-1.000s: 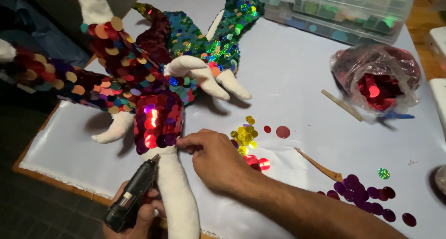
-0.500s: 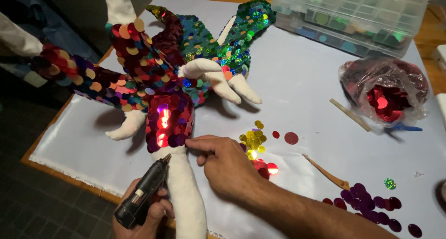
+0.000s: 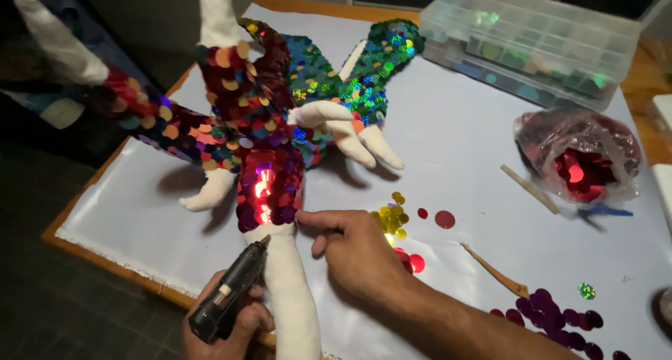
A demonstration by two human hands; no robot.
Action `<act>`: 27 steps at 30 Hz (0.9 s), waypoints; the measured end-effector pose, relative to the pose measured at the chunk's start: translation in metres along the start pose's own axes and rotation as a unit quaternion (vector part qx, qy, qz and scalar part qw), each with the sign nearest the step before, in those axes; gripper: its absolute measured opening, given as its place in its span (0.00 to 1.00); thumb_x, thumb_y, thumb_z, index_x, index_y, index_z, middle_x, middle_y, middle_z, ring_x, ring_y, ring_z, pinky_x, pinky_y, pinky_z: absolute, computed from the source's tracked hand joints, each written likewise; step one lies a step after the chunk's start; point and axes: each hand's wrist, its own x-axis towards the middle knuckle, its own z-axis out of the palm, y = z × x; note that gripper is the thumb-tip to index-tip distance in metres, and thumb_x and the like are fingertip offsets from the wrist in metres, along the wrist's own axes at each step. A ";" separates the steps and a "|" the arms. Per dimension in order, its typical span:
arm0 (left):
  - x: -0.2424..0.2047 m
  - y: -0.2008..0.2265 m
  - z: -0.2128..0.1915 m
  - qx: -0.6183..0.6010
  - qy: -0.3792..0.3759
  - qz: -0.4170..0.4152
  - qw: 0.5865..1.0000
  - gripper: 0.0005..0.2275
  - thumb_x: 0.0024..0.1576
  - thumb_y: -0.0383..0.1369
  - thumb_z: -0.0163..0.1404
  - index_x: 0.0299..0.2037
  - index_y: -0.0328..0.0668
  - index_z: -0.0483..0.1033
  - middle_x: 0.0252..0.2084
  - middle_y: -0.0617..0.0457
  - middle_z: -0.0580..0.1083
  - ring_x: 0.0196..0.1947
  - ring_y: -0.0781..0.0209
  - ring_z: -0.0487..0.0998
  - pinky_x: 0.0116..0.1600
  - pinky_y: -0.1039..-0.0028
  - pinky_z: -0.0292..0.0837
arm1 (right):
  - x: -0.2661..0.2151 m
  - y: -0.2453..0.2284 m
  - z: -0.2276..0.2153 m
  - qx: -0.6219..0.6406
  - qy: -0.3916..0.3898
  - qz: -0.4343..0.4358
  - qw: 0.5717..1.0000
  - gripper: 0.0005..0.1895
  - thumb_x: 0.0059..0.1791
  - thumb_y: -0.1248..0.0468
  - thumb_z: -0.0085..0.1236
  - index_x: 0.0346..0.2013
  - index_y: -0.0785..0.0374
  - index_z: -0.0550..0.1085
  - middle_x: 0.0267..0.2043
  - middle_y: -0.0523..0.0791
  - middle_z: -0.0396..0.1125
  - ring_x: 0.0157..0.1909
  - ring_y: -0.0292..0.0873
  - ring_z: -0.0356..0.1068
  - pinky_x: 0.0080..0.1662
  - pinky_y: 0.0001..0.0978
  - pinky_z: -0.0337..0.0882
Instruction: Decorating a stuffed leather horn by gluing individual sequins onto it using a hot glue gun
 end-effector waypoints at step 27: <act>0.036 -0.052 -0.072 0.185 -0.159 -0.027 0.969 0.13 0.46 0.40 0.61 0.39 0.50 0.92 0.44 0.62 0.86 0.32 0.65 0.88 0.44 0.77 0.72 | -0.043 0.056 -0.094 -0.383 0.101 -0.008 0.918 0.11 0.46 0.56 0.59 0.40 0.40 0.85 0.44 0.28 0.83 0.48 0.34 0.81 0.55 0.28 0.75</act>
